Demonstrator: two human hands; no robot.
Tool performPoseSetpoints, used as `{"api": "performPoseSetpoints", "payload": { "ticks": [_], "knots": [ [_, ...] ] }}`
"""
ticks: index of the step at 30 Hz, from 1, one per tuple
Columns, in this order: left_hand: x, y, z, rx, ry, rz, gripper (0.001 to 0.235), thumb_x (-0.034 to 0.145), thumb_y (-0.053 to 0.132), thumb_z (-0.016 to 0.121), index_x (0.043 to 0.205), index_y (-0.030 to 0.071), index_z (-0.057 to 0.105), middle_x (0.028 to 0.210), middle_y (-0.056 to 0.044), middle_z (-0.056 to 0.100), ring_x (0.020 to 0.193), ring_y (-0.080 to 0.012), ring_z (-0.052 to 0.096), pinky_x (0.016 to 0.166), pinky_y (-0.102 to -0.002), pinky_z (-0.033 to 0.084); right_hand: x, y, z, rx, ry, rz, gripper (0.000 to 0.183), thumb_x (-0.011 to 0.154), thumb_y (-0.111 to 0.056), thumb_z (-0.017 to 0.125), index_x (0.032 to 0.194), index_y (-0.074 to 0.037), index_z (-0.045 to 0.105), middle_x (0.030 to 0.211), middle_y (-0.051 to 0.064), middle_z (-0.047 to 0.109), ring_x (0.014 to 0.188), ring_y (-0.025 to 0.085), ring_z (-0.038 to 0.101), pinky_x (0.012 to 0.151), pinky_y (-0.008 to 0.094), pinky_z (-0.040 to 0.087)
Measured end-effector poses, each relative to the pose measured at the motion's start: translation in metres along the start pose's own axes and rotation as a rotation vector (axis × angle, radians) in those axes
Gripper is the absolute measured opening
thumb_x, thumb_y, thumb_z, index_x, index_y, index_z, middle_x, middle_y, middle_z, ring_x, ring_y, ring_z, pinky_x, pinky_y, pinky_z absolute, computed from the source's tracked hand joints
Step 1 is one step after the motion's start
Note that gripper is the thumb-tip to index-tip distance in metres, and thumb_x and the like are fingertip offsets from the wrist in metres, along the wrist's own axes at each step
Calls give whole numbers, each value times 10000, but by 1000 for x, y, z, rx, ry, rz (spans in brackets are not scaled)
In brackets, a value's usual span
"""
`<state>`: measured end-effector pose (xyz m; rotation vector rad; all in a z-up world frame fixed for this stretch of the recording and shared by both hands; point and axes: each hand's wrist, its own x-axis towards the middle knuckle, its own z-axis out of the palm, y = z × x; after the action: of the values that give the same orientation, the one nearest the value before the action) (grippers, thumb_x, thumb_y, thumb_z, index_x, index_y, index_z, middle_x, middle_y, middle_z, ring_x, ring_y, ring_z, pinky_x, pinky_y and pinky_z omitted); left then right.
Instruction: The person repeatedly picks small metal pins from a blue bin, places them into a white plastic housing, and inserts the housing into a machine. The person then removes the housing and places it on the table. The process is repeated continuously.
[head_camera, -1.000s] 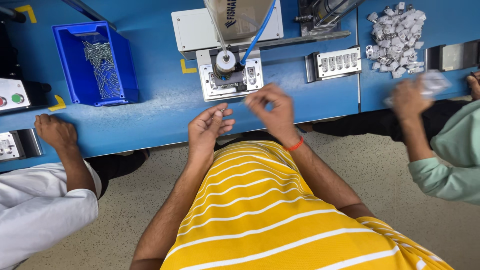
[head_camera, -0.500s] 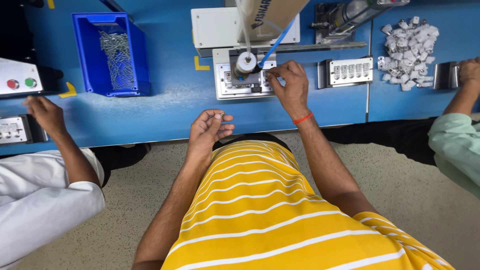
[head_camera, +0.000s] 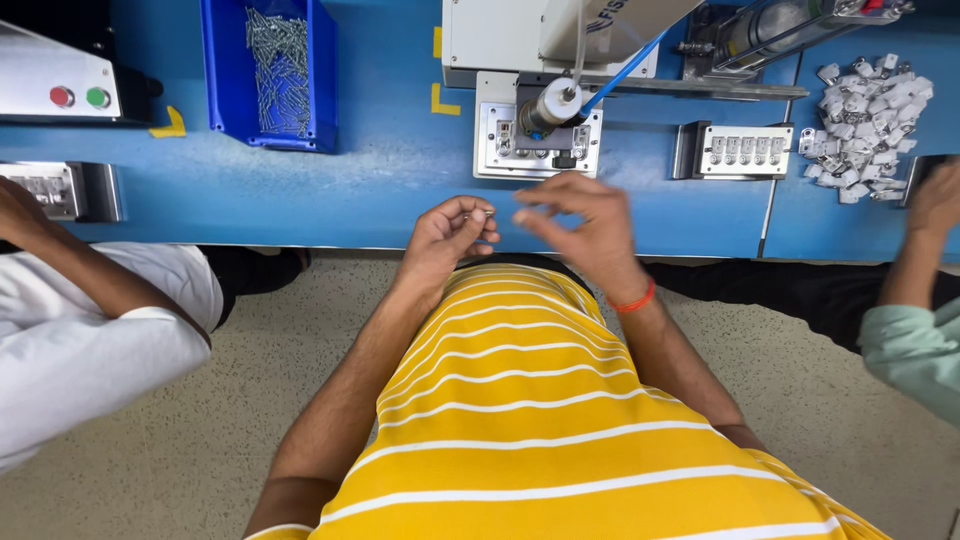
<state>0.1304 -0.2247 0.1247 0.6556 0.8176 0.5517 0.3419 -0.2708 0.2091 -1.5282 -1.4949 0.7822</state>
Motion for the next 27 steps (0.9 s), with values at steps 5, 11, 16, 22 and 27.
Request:
{"api": "performPoseSetpoints", "payload": {
  "ticks": [5,11,16,22,27],
  "knots": [
    [-1,10,0,53,-48,-35,228,1001,153,667,1146,-20,696,990,-85,757,874,-135,714,764,-252,586,1,-18,20,14,-76,31,189,894,-85,832,1080,-80,803,970,64,760,809,133,721,706,259,582],
    [0,22,0,82,-122,-60,207,992,149,683,1102,-23,720,953,-85,762,836,-133,714,734,-249,582,-1,-15,12,-21,-113,-75,143,923,-51,788,1065,-47,773,988,76,709,878,157,686,731,291,544],
    [5,23,4,176,-185,-102,201,979,148,703,1082,-22,732,910,-95,753,803,-136,710,704,-257,579,-12,-6,13,10,1,-61,116,958,-80,767,1060,-32,741,1003,74,679,878,189,680,744,302,554],
    [12,21,9,252,-40,-80,217,987,151,671,1126,-6,730,930,-100,766,792,-135,717,720,-271,599,3,38,-5,-257,350,-3,82,971,-94,770,1039,-47,768,991,66,677,915,213,637,774,339,518],
    [4,19,-2,182,-25,-70,251,1022,151,609,1200,4,707,989,-95,761,853,-135,714,786,-274,608,18,82,-18,-531,370,-24,98,943,-82,799,1032,-48,776,998,84,555,943,244,547,811,372,470]
  ]
}}
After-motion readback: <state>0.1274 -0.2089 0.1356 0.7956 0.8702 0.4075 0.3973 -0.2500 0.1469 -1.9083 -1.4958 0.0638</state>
